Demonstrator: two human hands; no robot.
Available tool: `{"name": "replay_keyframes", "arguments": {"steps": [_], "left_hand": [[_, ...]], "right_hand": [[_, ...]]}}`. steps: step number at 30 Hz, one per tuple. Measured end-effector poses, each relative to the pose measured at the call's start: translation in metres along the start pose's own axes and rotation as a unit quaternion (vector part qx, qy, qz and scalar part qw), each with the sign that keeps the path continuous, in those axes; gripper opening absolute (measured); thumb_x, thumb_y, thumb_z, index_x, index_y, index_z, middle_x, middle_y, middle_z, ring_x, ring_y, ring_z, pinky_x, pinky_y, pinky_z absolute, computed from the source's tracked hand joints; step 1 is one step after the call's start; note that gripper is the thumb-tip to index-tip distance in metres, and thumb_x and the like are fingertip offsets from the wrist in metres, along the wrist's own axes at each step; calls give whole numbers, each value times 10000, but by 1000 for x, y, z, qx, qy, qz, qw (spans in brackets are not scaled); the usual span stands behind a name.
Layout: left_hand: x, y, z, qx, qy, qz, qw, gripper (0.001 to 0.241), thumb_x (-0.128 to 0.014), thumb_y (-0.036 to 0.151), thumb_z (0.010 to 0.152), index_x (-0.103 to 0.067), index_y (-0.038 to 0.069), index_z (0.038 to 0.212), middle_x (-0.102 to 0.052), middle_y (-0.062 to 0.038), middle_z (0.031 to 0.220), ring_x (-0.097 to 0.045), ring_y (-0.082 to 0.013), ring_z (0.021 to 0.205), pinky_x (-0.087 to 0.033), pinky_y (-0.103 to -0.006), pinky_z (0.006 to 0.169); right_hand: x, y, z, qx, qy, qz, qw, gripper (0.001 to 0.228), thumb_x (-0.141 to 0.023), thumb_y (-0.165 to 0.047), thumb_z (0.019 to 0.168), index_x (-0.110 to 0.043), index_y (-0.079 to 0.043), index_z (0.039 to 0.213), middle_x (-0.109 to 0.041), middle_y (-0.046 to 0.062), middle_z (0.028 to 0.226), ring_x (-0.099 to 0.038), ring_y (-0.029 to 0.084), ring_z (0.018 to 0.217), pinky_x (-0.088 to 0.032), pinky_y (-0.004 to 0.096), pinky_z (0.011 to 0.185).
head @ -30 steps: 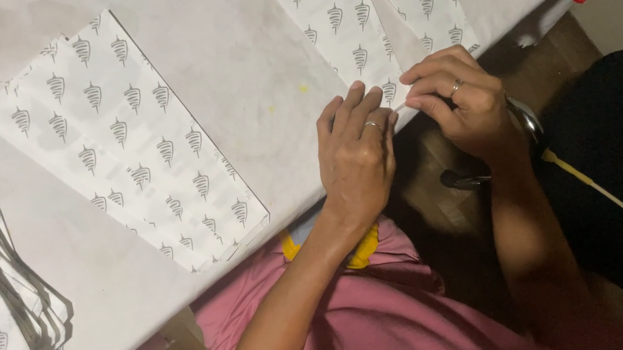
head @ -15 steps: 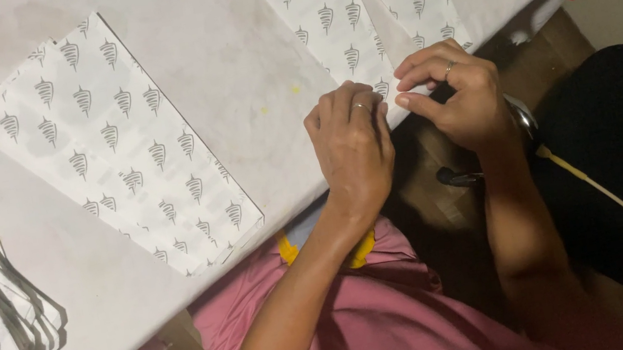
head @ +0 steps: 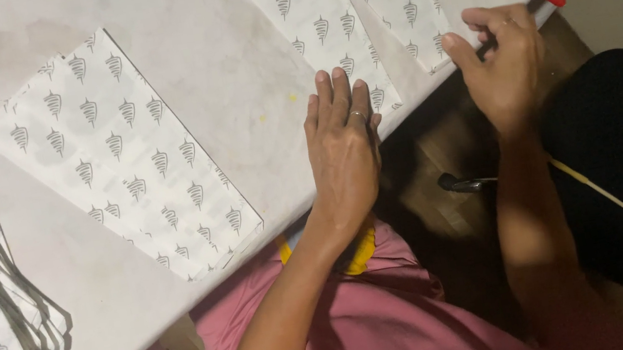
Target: Aligning and applying glue to the edges of patterned paper strips for assembly or packaging.
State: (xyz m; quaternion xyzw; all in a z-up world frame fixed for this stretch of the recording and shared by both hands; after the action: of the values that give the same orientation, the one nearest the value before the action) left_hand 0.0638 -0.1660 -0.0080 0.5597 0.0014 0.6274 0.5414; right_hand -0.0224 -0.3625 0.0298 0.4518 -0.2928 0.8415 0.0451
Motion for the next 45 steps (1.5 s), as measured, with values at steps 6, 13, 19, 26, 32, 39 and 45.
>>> {"name": "replay_keyframes", "arguments": {"steps": [6, 13, 19, 26, 32, 39, 45], "left_hand": [[-8, 6, 0, -40, 2, -3, 999, 366, -630, 65, 1028, -569, -61, 1365, -492, -286, 1516, -369, -474, 1491, -375, -568, 1185], [5, 12, 5, -52, -27, -66, 996, 389, -661, 46, 1007, -535, -66, 1357, -378, -272, 1564, -352, -515, 1500, -387, -635, 1149], [29, 9, -2, -5, 2, 58, 998, 473, -699, 233, 993, -546, -27, 1358, -437, -339, 1506, -342, -500, 1474, -253, -729, 1142], [15, 14, 4, -58, 12, 98, 993, 414, -692, 189, 999, -587, -37, 1331, -532, -348, 1425, -425, -544, 1398, -292, -685, 1173], [3, 14, 3, -68, 51, 120, 989, 404, -672, 219, 1025, -622, -52, 1320, -528, -374, 1416, -442, -546, 1389, -344, -635, 1189], [8, 19, 3, -69, 37, 101, 992, 522, -673, 321, 1020, -620, -80, 1351, -480, -394, 1456, -412, -553, 1415, -341, -610, 1197], [7, 23, 4, -82, 73, 130, 985, 542, -712, 337, 1005, -630, -106, 1306, -534, -421, 1380, -482, -565, 1355, -381, -613, 1178]], "right_hand": [[-24, 24, 18, -28, -15, 19, 999, 323, -982, -131, 864, -712, -33, 1012, -608, 126, 1057, -567, 219, 861, -516, 362, 744], [-28, 34, 30, -82, -52, 6, 995, 332, -985, -242, 849, -718, -59, 929, -690, 68, 881, -615, 187, 724, -503, 366, 680], [-28, 41, 30, -80, -19, 60, 995, 217, -944, -55, 856, -731, -38, 891, -730, 69, 803, -662, 150, 703, -560, 279, 634], [-24, 41, 31, -96, -11, 103, 990, 179, -933, -62, 851, -755, -51, 857, -723, 39, 761, -643, 118, 678, -559, 262, 651], [-26, 44, 33, -92, -19, 114, 989, 193, -943, -59, 851, -751, -42, 868, -722, 47, 765, -650, 116, 677, -572, 248, 640], [-24, 45, 34, -83, -19, 119, 989, 181, -932, -62, 872, -752, -44, 875, -706, 44, 766, -628, 114, 689, -550, 243, 643], [7, 26, 30, 74, 83, 82, 990, 10, -794, 65, 978, -792, 67, 969, -731, 143, 916, -652, 178, 757, -490, 256, 625]]}}
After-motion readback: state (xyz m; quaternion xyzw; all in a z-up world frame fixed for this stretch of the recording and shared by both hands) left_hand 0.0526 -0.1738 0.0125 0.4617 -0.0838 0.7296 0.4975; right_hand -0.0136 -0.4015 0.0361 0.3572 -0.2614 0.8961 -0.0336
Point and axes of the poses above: each hand's wrist, its own z-axis towards the middle knuckle, its own x-axis out of the back of the hand, y = z × x, the point moved 8 cm from there along z, towards the middle knuckle
